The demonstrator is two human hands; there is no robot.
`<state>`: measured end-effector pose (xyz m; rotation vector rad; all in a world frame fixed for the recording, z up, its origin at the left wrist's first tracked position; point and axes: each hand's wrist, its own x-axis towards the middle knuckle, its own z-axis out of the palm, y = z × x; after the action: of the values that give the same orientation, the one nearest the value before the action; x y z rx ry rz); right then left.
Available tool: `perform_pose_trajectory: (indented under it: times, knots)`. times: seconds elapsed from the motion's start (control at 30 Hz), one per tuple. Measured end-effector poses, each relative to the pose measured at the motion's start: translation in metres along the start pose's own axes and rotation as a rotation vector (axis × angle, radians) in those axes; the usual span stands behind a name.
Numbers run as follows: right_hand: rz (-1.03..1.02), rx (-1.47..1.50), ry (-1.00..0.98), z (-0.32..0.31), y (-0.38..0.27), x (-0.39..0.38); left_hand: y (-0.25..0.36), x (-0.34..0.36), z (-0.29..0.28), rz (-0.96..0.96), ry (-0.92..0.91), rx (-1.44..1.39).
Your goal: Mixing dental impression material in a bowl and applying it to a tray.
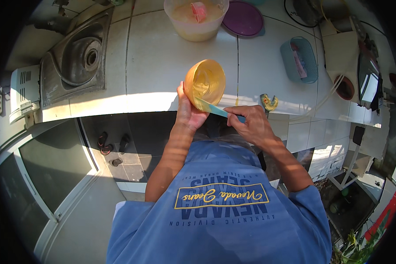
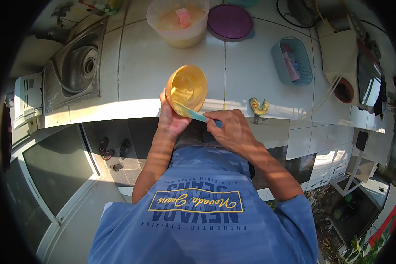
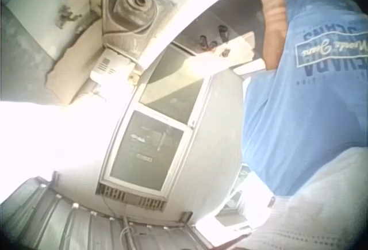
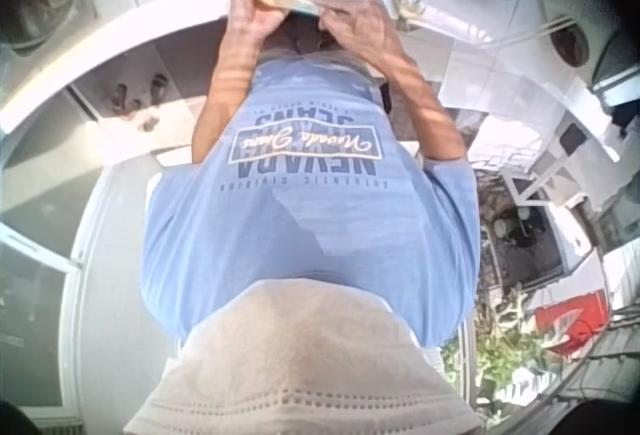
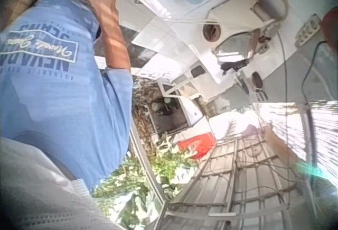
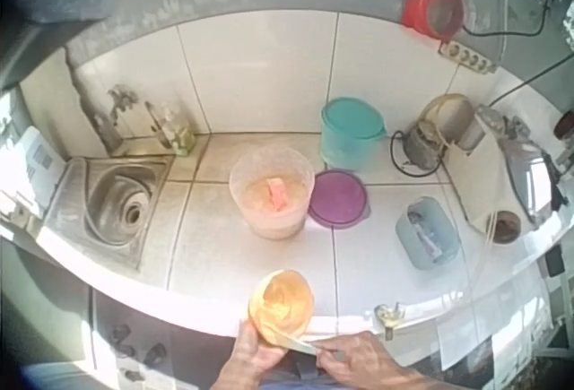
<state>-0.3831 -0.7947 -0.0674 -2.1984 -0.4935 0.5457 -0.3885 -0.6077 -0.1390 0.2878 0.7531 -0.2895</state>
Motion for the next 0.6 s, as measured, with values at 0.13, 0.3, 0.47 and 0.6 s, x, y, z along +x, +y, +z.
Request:
perform_pose_trajectory:
  times: [0.13, 0.3, 0.47, 0.6]
  knots:
    - [0.390, 0.611, -0.101, -0.010, 0.011, -0.016, -0.012, 0.001, 0.001, 0.056, -0.081, 0.011]
    - [0.428, 0.880, -0.006, -0.017, 0.023, -0.046, -0.014, -0.014, 0.005, 0.102, -0.112, -0.022]
    - [0.055, 0.389, 0.274, -0.004, 0.023, -0.064, -0.023, -0.020, 0.025, 0.186, -0.159, -0.034]
    - [-0.090, 0.117, 0.379, 0.008, 0.019, -0.068, -0.041, -0.011, 0.045, 0.272, -0.058, -0.080]
